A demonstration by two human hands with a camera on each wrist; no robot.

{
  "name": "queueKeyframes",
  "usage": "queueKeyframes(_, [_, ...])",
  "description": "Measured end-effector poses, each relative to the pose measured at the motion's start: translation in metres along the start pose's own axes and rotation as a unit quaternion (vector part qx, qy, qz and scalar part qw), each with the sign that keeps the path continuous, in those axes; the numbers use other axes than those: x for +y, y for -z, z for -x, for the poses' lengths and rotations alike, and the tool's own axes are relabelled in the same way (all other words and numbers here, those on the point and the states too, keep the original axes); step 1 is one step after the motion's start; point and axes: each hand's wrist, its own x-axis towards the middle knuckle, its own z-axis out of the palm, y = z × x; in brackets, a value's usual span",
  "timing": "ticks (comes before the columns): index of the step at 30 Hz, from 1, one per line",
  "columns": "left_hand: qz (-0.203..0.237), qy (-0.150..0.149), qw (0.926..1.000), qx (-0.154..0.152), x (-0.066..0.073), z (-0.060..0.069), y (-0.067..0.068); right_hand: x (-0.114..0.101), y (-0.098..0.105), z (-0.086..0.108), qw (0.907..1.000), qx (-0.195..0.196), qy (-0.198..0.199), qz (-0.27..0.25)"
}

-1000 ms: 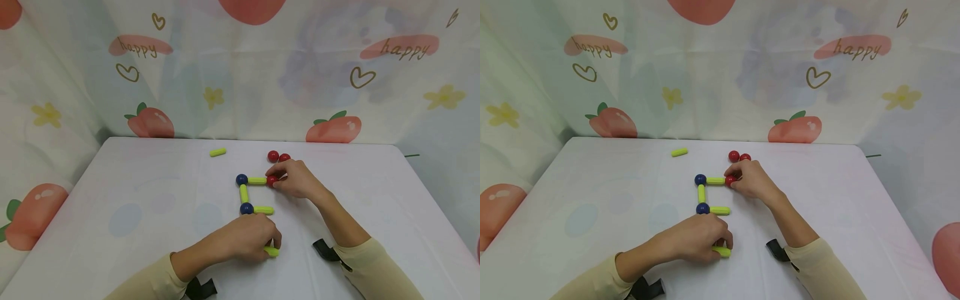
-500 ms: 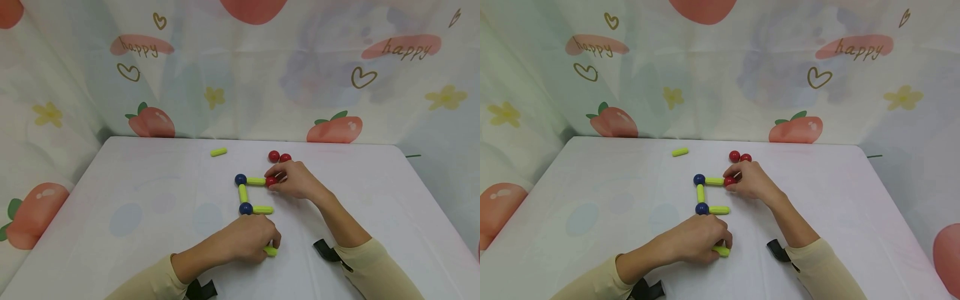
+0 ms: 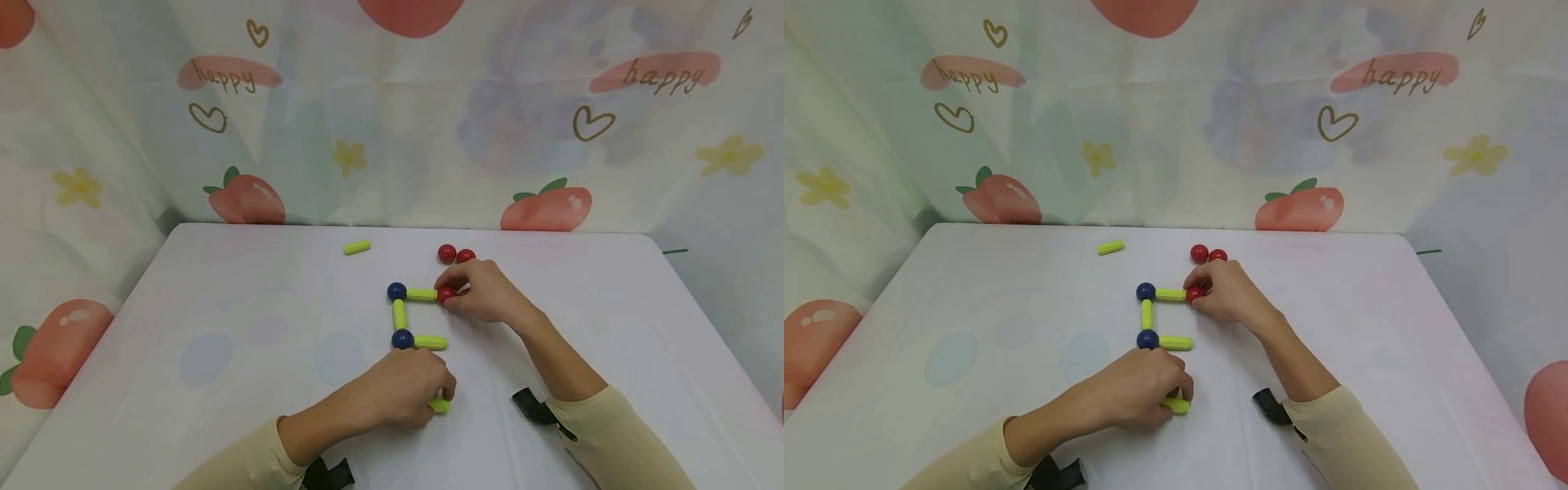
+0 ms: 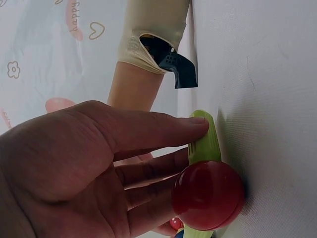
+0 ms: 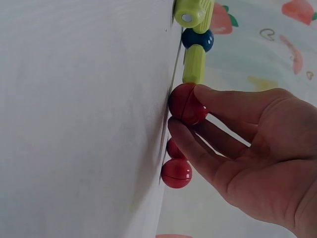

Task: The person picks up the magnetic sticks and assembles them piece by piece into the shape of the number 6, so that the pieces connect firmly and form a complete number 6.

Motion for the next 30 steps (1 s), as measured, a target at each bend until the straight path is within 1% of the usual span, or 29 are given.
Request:
queueKeyframes(5, [0.002, 0.005, 1.0, -0.001, 0.001, 0.001, 0.0, 0.001, 0.002, 0.001, 1.0, -0.003, -0.004, 0.001])
queueKeyframes(11, [0.006, -0.004, 1.0, -0.001, -0.001, 0.004, 0.002, 0.001, 0.003, 0.001, 1.0, -0.006, -0.003, 0.0])
queueKeyframes(15, [0.02, -0.007, 0.9998, -0.005, -0.004, 0.008, 0.009, 0.001, 0.003, 0.001, 1.0, -0.005, 0.002, 0.0])
queueKeyframes(18, [0.025, -0.001, 0.9997, -0.004, -0.007, 0.014, 0.017, 0.001, 0.003, 0.0, 1.0, -0.003, 0.006, 0.002])
queueKeyframes(21, [0.025, 0.018, 0.9995, 0.006, -0.012, 0.023, 0.025, 0.001, 0.003, -0.001, 1.0, -0.004, 0.008, 0.004])
queueKeyframes(24, [0.03, 0.059, 0.9977, 0.012, -0.017, 0.035, 0.029, 0.0, 0.003, -0.001, 1.0, -0.006, 0.007, 0.003])
queueKeyframes(27, [0.036, 0.098, 0.9945, -0.002, -0.021, 0.046, 0.029, 0.0, 0.003, 0.0, 0.9999, -0.008, 0.005, 0.005])
queueKeyframes(29, [0.043, 0.11, 0.9929, -0.017, -0.022, 0.051, 0.026, 0.0, 0.002, 0.001, 0.9999, -0.007, 0.001, 0.007])
queueKeyframes(30, [0.047, 0.11, 0.9925, -0.025, -0.023, 0.053, 0.024, 0.001, 0.002, 0.001, 0.9999, -0.007, 0.0, 0.008])
